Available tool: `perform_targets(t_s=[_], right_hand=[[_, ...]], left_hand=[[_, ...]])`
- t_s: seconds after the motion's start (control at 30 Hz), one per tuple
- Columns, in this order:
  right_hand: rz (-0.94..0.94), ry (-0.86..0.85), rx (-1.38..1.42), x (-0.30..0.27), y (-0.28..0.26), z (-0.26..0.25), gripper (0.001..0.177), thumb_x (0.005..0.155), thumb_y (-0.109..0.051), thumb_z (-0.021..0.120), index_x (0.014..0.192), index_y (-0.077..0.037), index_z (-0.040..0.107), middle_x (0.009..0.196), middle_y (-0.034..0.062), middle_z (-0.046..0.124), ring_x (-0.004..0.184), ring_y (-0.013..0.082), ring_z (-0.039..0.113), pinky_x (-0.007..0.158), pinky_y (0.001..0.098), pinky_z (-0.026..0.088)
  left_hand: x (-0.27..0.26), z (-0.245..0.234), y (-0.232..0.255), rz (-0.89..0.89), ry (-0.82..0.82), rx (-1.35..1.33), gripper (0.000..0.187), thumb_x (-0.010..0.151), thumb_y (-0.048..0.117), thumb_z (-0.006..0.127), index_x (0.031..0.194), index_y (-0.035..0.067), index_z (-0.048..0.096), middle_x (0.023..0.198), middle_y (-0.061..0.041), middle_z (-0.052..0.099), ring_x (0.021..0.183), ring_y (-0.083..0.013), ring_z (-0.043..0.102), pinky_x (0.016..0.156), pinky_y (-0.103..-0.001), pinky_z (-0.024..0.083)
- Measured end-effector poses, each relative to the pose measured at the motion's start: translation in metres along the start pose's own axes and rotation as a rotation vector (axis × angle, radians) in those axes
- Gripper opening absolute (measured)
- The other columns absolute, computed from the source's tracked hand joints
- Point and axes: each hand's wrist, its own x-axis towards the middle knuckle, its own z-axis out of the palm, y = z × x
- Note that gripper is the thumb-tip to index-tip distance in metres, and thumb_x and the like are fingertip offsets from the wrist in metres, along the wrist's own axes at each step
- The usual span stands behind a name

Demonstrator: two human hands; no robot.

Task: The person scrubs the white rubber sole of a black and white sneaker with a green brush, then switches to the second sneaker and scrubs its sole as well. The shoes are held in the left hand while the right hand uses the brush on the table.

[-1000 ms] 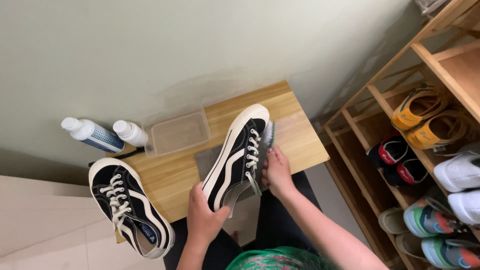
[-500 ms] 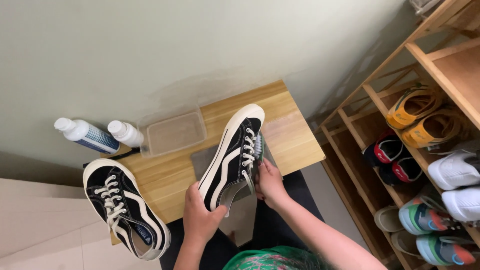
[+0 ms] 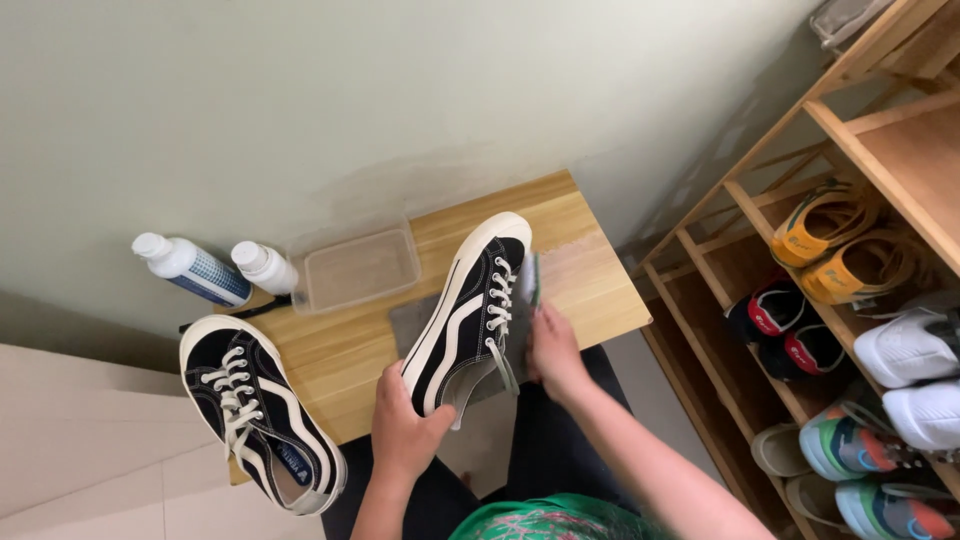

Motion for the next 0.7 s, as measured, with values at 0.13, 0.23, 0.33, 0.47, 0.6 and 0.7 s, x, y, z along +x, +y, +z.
perform_targets(t_s=[0.13, 0.23, 0.33, 0.47, 0.6, 0.7], right_hand=[[0.126, -0.108, 0.04, 0.002, 0.028, -0.02, 0.048, 0.107, -0.024, 0.038, 0.153, -0.021, 0.05, 0.055, -0.0022, 0.035, 0.035, 0.0095, 0.026, 0.027, 0.0265, 0.021], [0.028, 0.048, -0.012, 0.011, 0.014, -0.041, 0.039, 0.103, -0.036, 0.049, 0.133, -0.017, 0.065, 0.065, 0.002, 0.044, 0.043, 0.012, 0.036, 0.028, 0.0263, 0.027], [-0.371, 0.102, -0.23, -0.011, -0.031, -0.044, 0.05, 0.098, -0.027, 0.053, 0.146, -0.018, 0.054, 0.154, 0.0019, 0.053, 0.055, 0.0048, 0.039, 0.053, 0.0217, 0.039], [-0.861, -0.005, -0.876, 0.002, -0.008, -0.052, 0.04, 0.099, -0.032, 0.061, 0.139, -0.029, 0.062, 0.07, -0.0042, 0.072, 0.047, 0.0091, 0.047, 0.042, 0.0256, 0.04], [-1.248, 0.321, -1.255, 0.009, -0.016, -0.069, 0.036, 0.102, -0.04, 0.062, 0.139, -0.036, 0.064, 0.052, -0.0084, 0.056, 0.035, 0.0066, 0.032, 0.034, 0.0249, 0.016], [-1.269, 0.459, -1.322, -0.014, -0.026, -0.065, 0.032, 0.098, -0.039, 0.069, 0.13, -0.035, 0.072, 0.048, -0.0059, 0.051, 0.036, 0.0111, 0.033, 0.034, 0.0283, 0.02]], left_hand=[[0.004, 0.004, -0.009, 0.014, 0.005, -0.015, 0.091, 0.058, 0.033, 0.073, 0.142, 0.012, 0.045, 0.132, -0.004, 0.058, 0.12, -0.0248, 0.058, 0.098, -0.041, 0.049], [0.001, 0.011, -0.015, 0.034, 0.008, 0.028, 0.089, 0.058, 0.035, 0.073, 0.139, 0.015, 0.045, 0.13, -0.003, 0.056, 0.117, -0.0244, 0.058, 0.092, -0.043, 0.051], [0.001, 0.027, -0.031, 0.184, 0.121, 0.152, 0.091, 0.053, 0.037, 0.078, 0.135, 0.015, 0.045, 0.123, -0.005, 0.054, 0.11, -0.0303, 0.059, 0.082, -0.05, 0.053], [-0.002, 0.033, -0.033, 0.198, 0.137, 0.235, 0.097, 0.056, 0.039, 0.077, 0.142, 0.013, 0.039, 0.127, -0.008, 0.051, 0.114, -0.0355, 0.057, 0.082, -0.054, 0.054], [-0.007, 0.035, -0.035, 0.271, 0.172, 0.226, 0.094, 0.055, 0.037, 0.079, 0.138, 0.013, 0.042, 0.123, -0.01, 0.052, 0.108, -0.036, 0.06, 0.081, -0.051, 0.055], [-0.005, 0.041, -0.045, 0.343, 0.196, 0.296, 0.098, 0.056, 0.039, 0.08, 0.141, 0.011, 0.04, 0.124, -0.01, 0.05, 0.108, -0.0366, 0.058, 0.079, -0.05, 0.055]])
